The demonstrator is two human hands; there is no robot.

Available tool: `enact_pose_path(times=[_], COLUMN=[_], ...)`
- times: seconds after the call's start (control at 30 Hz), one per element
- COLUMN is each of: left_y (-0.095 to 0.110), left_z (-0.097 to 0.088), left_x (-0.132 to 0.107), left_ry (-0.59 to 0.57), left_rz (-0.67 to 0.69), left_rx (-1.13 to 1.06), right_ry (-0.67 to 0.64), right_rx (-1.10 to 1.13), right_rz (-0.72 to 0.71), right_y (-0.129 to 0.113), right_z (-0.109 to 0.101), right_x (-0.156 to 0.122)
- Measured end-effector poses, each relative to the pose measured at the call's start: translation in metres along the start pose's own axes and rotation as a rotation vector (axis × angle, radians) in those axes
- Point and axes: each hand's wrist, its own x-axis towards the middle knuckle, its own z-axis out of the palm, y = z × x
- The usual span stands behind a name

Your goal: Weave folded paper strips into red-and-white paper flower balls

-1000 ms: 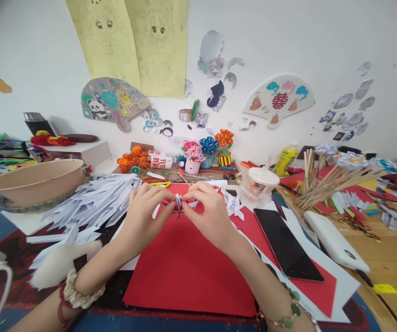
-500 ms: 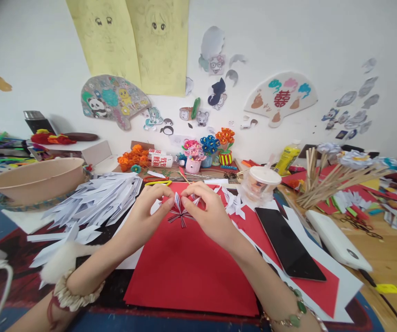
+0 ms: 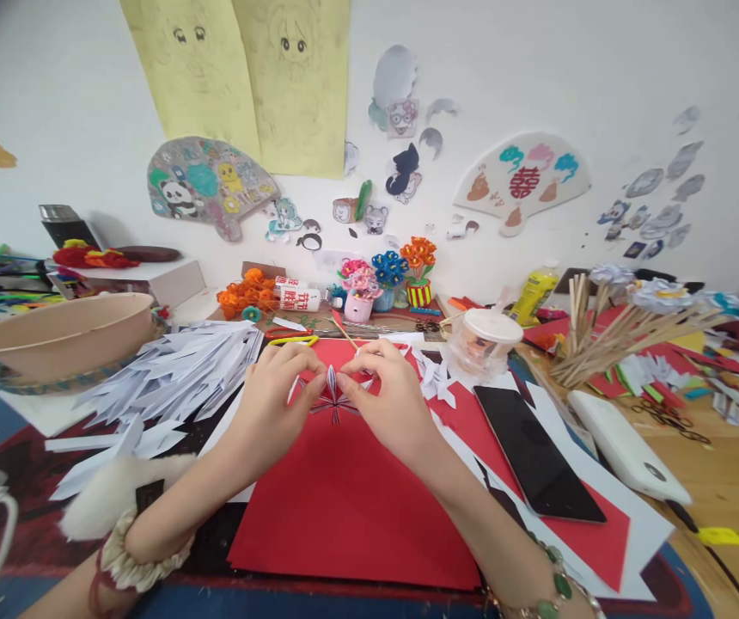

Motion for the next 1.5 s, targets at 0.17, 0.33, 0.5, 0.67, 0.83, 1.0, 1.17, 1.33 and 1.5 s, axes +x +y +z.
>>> enact_pose_path(times=[0.17, 0.33, 0.5, 0.67, 0.83, 1.0, 1.17, 1.33, 1.5], left_y=[0.001, 0.0, 0.0, 0.0, -0.001, -0.001, -0.004, -0.004, 0.0], left_z=[0.003, 0.005, 0.006, 0.003, 0.002, 0.003, 0.003, -0.004, -0.012], left_x=[0.0, 0.0, 0.001, 0.002, 0.0, 0.0, 0.002, 0.003, 0.002], left_ry=[-0.038, 0.0, -0.055, -0.089, -0.034, -0.024, -0.061, -0.081, -0.094], left_rz=[-0.02, -0.001, -0.046, -0.023, -0.005, -0.001, 0.03, 0.039, 0.046], left_rx=[-0.043, -0.041, -0.032, -0.066, -0.049, -0.017, -0.126, -0.14, -0.077], right_ry=[-0.087, -0.044, -0.025, -0.085, -0.093, -0.115, -0.131, -0.112, -0.12], right_rx=[0.136, 0.077, -0.019, 0.016, -0.032, -0.055, -0.027, -0.024, -0.054], right_rz=[0.096, 0.081, -0.001, 0.057, 0.055, 0.021, -0.033, -0.074, -0.084], right_y=[0.006, 0.007, 0.005, 0.011, 0.006, 0.0, 0.001, 0.002, 0.002], right_z=[-0.002, 0.0, 0.002, 0.003, -0.001, -0.007, -0.005, -0.004, -0.007], right_x=[0.002, 0.001, 0.0, 0.001, 0.001, 0.0, 0.001, 0.001, 0.002])
